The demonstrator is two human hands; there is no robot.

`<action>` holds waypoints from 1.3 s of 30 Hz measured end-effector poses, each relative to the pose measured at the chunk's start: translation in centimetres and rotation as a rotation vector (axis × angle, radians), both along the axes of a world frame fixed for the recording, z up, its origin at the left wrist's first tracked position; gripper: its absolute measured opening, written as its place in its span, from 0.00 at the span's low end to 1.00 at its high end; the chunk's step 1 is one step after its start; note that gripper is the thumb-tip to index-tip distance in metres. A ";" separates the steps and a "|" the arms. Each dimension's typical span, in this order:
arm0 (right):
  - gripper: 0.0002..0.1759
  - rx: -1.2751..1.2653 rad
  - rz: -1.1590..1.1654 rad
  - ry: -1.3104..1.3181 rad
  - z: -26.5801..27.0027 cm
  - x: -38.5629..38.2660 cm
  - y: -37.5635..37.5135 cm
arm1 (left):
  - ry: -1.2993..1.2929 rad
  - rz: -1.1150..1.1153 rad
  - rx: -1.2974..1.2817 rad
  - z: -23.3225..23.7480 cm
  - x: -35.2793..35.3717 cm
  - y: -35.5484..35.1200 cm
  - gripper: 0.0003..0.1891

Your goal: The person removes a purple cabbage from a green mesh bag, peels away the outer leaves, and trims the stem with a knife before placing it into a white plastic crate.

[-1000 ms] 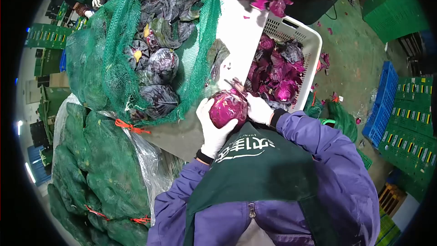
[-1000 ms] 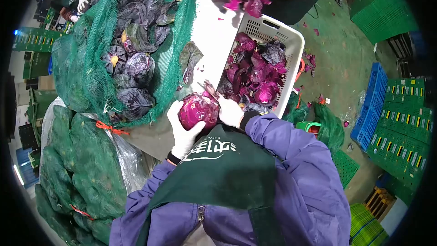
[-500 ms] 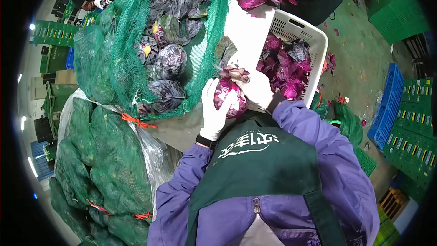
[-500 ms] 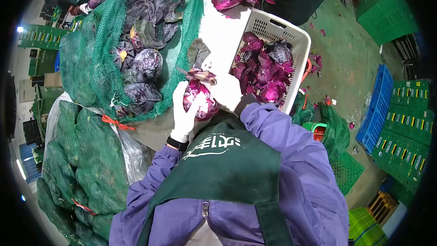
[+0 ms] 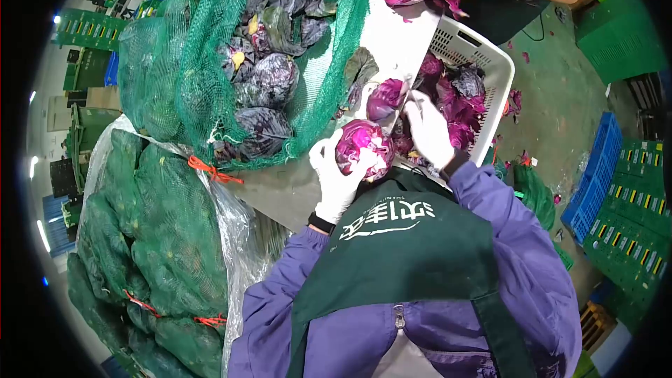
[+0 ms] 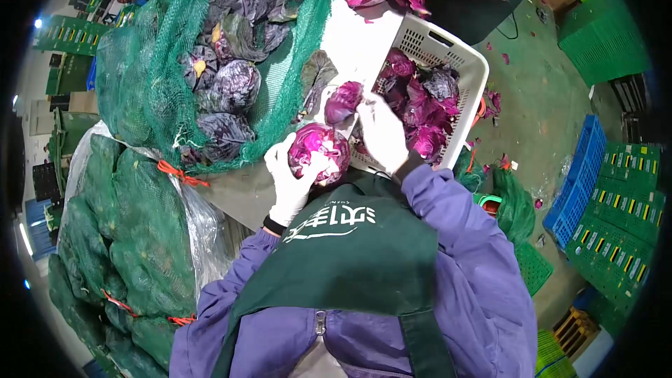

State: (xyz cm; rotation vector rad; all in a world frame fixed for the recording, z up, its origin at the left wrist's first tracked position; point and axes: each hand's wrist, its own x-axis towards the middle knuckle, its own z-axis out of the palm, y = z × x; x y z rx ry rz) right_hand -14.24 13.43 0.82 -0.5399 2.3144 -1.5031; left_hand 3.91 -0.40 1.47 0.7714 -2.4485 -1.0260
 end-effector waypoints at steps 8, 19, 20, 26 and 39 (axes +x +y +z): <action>0.25 0.220 0.356 0.117 1.8 3.0 -0.5 | 0.165 -0.044 0.192 -1.1 -2.8 0.0 0.37; 0.17 0.287 0.200 0.087 -6.8 -3.7 -0.8 | 0.214 -0.146 0.157 -1.5 -0.9 -0.9 0.40; 0.17 0.284 0.203 0.088 -7.1 -4.0 -0.8 | 0.203 -0.086 0.320 -1.5 0.0 -0.9 0.42; 0.23 0.075 -0.185 -0.056 -6.5 -5.2 -1.3 | 0.035 0.161 0.382 -0.2 3.7 -1.2 0.45; 0.27 0.227 0.351 0.159 -2.5 4.6 -2.4 | 0.027 0.038 -0.128 0.0 -1.9 -0.7 0.38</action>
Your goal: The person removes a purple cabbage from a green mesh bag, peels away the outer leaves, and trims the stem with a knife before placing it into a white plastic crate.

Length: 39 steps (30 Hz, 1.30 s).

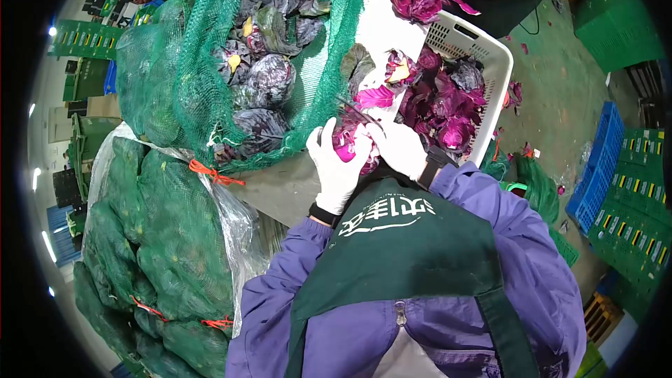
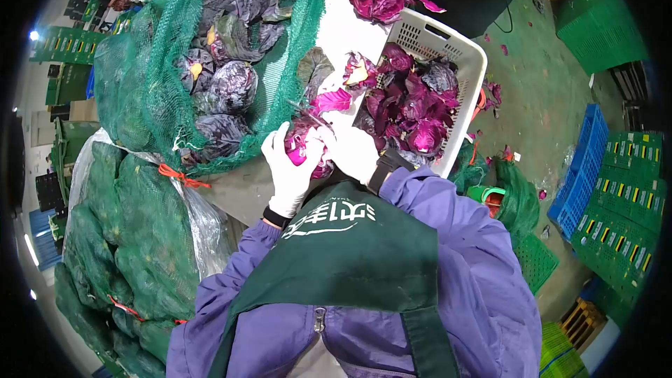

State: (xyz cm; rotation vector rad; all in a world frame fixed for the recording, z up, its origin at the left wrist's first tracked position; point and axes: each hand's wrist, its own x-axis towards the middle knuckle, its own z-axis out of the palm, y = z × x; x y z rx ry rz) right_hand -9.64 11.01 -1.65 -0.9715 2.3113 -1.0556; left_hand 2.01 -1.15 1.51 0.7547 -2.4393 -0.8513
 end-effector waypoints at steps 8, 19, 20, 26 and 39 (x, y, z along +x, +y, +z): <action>0.16 -0.154 -0.048 0.166 -1.9 -2.9 -1.3 | 0.065 0.002 0.124 -0.8 -1.4 -1.7 0.36; 0.18 -0.057 -0.852 -0.149 -8.1 -7.0 8.1 | 0.224 0.280 0.684 -3.3 6.3 -2.5 0.38; 0.19 -0.096 -0.830 -0.128 -7.1 -7.0 8.0 | 0.217 0.233 0.468 -2.8 5.7 -2.3 0.37; 0.19 -0.303 -0.092 0.102 0.9 -1.9 1.6 | 0.161 0.031 0.103 -0.9 0.0 -3.2 0.34; 0.13 0.015 0.198 0.539 2.3 -1.2 -2.5 | 0.008 0.088 -0.186 0.3 -2.2 -1.5 0.32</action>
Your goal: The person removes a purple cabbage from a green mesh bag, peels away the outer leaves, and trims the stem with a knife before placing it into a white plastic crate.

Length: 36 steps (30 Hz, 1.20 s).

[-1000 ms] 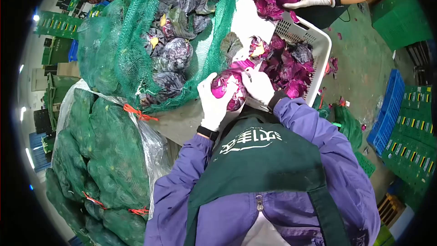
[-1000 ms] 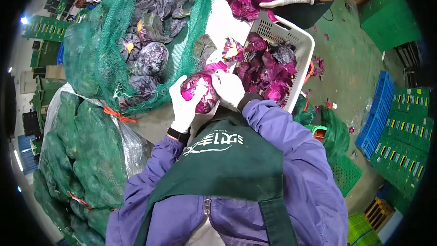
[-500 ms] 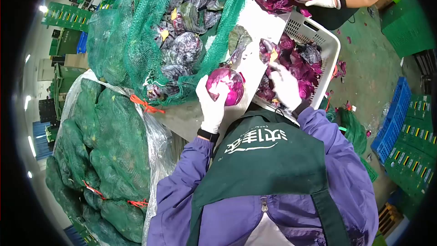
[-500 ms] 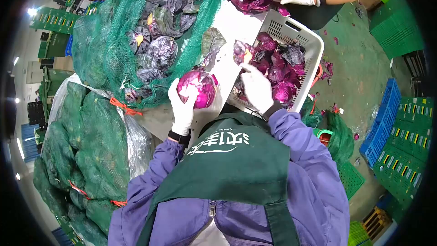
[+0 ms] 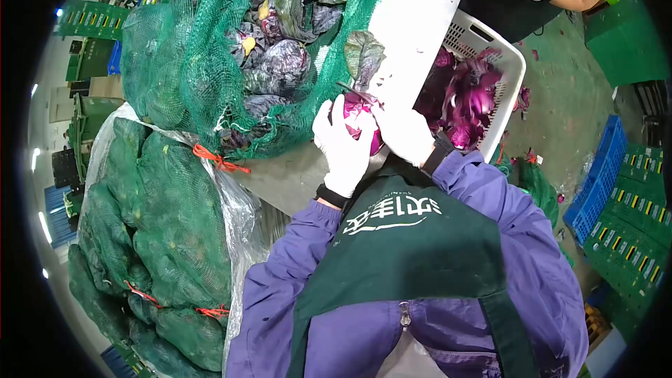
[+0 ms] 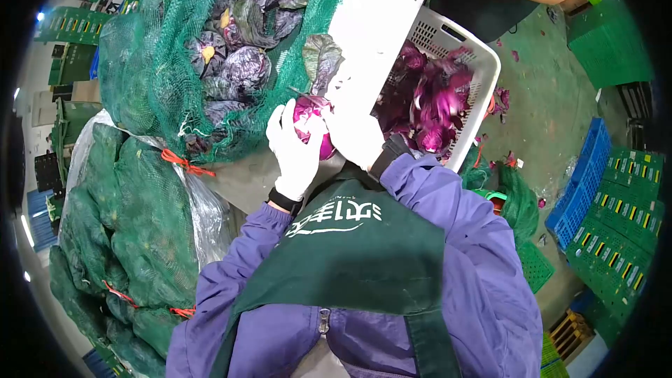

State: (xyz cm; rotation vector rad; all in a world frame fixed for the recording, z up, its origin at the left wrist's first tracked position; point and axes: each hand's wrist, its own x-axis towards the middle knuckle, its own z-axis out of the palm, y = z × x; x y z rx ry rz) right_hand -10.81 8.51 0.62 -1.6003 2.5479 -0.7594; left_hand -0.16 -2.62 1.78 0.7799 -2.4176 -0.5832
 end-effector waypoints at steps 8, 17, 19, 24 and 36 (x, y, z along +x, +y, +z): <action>0.21 -0.233 -0.224 -0.356 -3.6 -3.1 -1.1 | -0.038 -0.002 -0.005 0.0 0.8 0.2 0.31; 0.25 0.156 -0.341 -0.434 -6.9 -4.4 0.8 | 0.085 -0.184 0.274 -3.1 4.9 -3.6 0.34; 0.24 0.065 -0.387 -0.437 -7.7 -4.6 2.3 | 0.178 -0.241 0.624 -3.2 6.9 -3.9 0.34; 0.30 -0.062 -0.707 -0.728 -7.1 -4.8 8.0 | 0.098 -0.080 1.185 0.1 10.1 -3.1 0.39; 0.32 -0.186 -0.088 -0.515 0.0 -0.9 1.2 | 0.256 -0.088 1.078 -0.8 3.1 0.5 0.39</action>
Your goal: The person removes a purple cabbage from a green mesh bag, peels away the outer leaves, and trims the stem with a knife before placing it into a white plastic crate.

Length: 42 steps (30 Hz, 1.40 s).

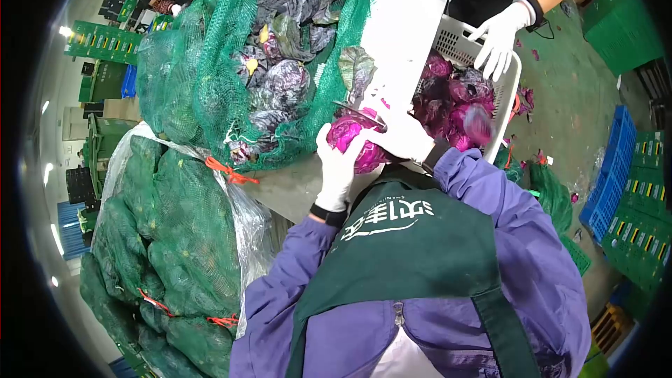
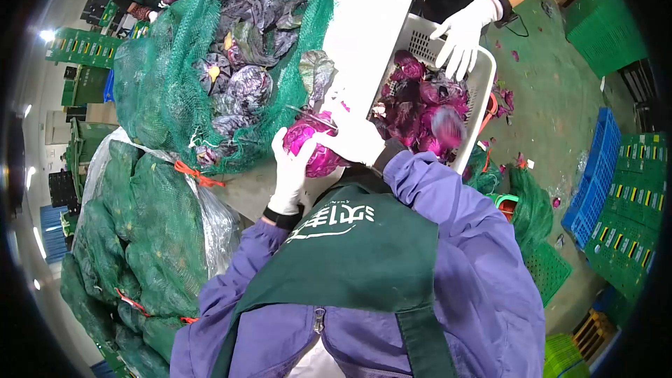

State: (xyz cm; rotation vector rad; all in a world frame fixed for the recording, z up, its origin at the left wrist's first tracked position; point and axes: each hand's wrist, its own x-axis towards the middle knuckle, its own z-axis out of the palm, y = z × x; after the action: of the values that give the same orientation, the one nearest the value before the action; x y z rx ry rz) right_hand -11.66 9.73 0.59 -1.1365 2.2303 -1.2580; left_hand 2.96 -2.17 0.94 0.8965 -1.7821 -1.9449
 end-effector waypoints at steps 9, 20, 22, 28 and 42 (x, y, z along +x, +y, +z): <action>0.20 0.008 -0.075 0.126 -2.5 -0.2 -0.2 | -0.089 0.084 -0.271 -2.0 -1.1 -0.3 0.46; 0.25 0.217 -0.806 -0.212 -13.2 -6.3 13.6 | -0.030 0.089 0.700 -0.1 4.1 0.5 0.44; 0.23 0.020 -0.664 -0.227 -14.3 -5.5 13.6 | -0.057 0.003 0.370 0.8 2.7 -0.3 0.49; 0.21 -0.198 -0.193 -0.184 -1.5 -0.8 5.9 | -0.275 -0.288 -1.115 2.6 -0.7 -2.3 0.61; 0.32 0.321 -0.048 -0.228 0.2 0.0 -0.1 | -0.294 -0.284 -0.867 1.3 -2.8 -1.8 0.60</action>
State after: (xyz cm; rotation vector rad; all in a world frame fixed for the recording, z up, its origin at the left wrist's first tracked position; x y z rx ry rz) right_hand -11.67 9.65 0.80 -0.7836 2.1949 -0.9465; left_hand 0.17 -3.93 2.20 0.6438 -2.6901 -0.9622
